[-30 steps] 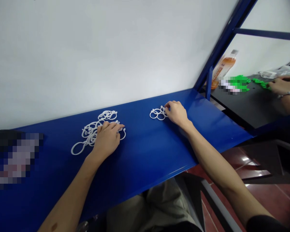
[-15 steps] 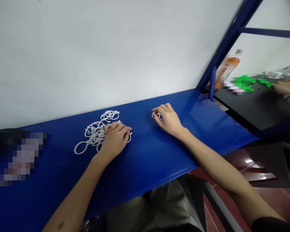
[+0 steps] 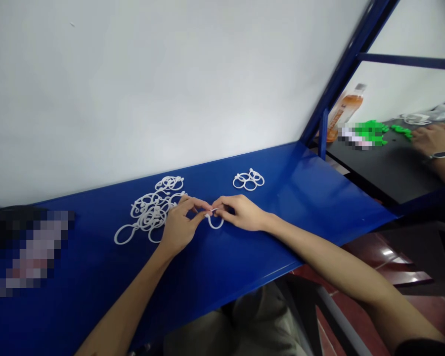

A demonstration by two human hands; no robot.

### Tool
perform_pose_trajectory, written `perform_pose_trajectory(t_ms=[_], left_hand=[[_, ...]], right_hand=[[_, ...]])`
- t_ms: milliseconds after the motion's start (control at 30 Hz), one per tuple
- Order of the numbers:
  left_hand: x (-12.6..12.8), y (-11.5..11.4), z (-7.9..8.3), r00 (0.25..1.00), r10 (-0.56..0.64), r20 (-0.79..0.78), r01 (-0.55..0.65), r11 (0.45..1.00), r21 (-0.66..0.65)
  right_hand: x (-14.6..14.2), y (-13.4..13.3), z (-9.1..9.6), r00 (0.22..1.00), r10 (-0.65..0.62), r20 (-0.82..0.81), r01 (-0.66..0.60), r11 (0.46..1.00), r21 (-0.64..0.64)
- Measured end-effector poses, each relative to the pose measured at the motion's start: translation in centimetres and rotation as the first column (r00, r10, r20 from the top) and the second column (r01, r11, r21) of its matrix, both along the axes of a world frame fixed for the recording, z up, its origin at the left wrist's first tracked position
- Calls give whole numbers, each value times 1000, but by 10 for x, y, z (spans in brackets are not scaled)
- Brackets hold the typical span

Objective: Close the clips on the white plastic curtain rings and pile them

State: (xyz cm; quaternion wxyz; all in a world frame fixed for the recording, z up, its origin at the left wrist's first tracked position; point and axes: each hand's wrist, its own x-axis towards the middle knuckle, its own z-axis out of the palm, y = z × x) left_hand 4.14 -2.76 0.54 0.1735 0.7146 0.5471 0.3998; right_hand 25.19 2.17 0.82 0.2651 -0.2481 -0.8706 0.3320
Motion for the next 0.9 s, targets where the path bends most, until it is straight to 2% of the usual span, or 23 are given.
perform_pose_trajectory(t_ms=[100, 233, 367, 533, 667, 900], left_hand=[[-1, 0, 1, 997, -8, -79, 9, 1000, 6], [-3, -1, 5, 984, -82, -157, 90, 995, 40], [-3, 0, 3, 976, -81, -201, 109, 985, 133], [1, 2, -11, 978, -11, -206, 59, 972, 229], [7, -1, -20, 977, 61, -204, -2, 960, 281], [5, -2, -23, 964, 68, -259, 19, 947, 321]], right_hand=[[-1, 1, -2, 997, -68, 22, 68, 997, -27], [0, 3, -2, 988, -148, 41, 148, 989, 12], [1, 4, -2, 996, -82, 27, 80, 995, 60], [1, 3, -4, 999, 37, 18, -39, 994, 98], [2, 1, -3, 999, 47, 10, -48, 990, 129], [0, -1, -2, 997, 69, 31, -73, 980, 184]])
